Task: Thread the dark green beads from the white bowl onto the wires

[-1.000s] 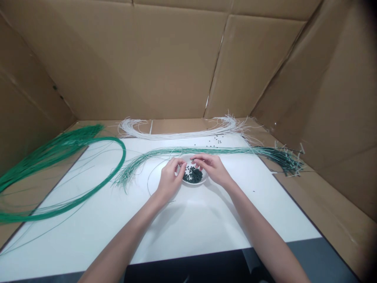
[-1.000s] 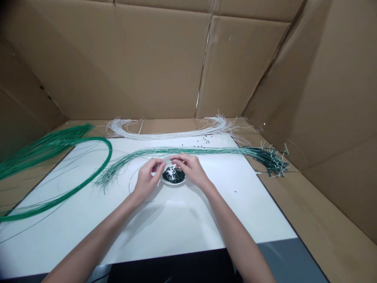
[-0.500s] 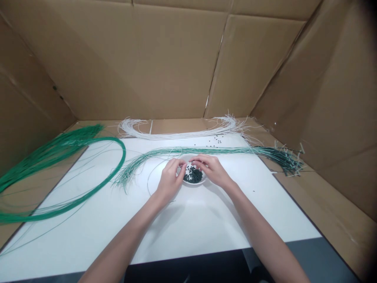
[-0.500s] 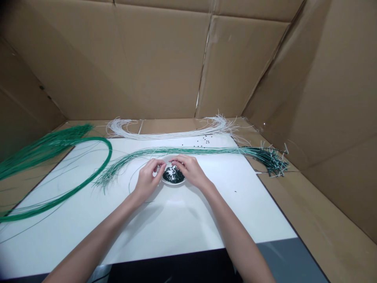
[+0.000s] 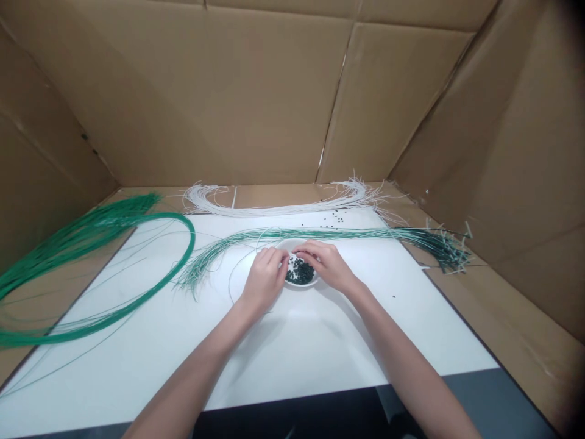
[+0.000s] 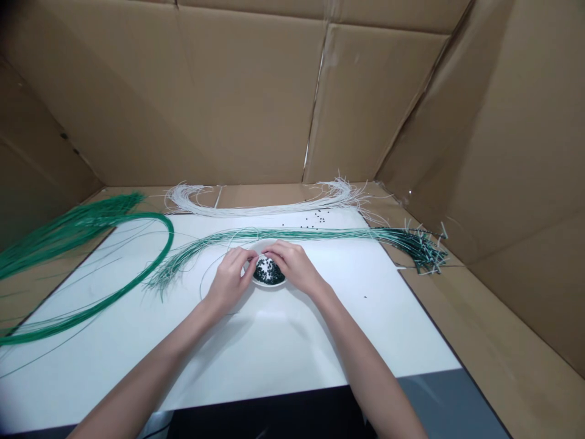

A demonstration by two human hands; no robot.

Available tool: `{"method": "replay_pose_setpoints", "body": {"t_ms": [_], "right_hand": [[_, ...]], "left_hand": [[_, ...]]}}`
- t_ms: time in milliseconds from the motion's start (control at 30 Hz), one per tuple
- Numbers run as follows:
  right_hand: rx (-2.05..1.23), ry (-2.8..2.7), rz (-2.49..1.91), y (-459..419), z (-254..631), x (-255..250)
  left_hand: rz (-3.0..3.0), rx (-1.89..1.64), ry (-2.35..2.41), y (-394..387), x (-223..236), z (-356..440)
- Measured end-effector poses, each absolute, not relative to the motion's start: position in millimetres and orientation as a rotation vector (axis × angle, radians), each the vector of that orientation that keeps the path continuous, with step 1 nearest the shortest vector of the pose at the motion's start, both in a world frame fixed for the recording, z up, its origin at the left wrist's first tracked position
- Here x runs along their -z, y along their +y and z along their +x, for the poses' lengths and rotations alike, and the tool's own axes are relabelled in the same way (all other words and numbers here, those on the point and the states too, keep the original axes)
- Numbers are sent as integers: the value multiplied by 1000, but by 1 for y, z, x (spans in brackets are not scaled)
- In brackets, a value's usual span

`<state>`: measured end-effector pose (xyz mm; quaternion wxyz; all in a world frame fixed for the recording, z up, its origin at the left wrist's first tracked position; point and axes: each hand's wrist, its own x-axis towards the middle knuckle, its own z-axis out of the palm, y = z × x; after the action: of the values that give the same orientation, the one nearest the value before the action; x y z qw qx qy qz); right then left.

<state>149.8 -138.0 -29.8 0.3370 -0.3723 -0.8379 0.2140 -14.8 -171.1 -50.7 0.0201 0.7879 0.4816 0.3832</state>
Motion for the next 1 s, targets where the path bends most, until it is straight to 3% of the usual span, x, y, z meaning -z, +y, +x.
{"method": "replay_pose_setpoints", "body": {"t_ms": [1000], "right_hand": [[-752,-2007,-1011,-141,148,26]], "left_hand": [[2101,-1299,1370,-171,46,-15]]}}
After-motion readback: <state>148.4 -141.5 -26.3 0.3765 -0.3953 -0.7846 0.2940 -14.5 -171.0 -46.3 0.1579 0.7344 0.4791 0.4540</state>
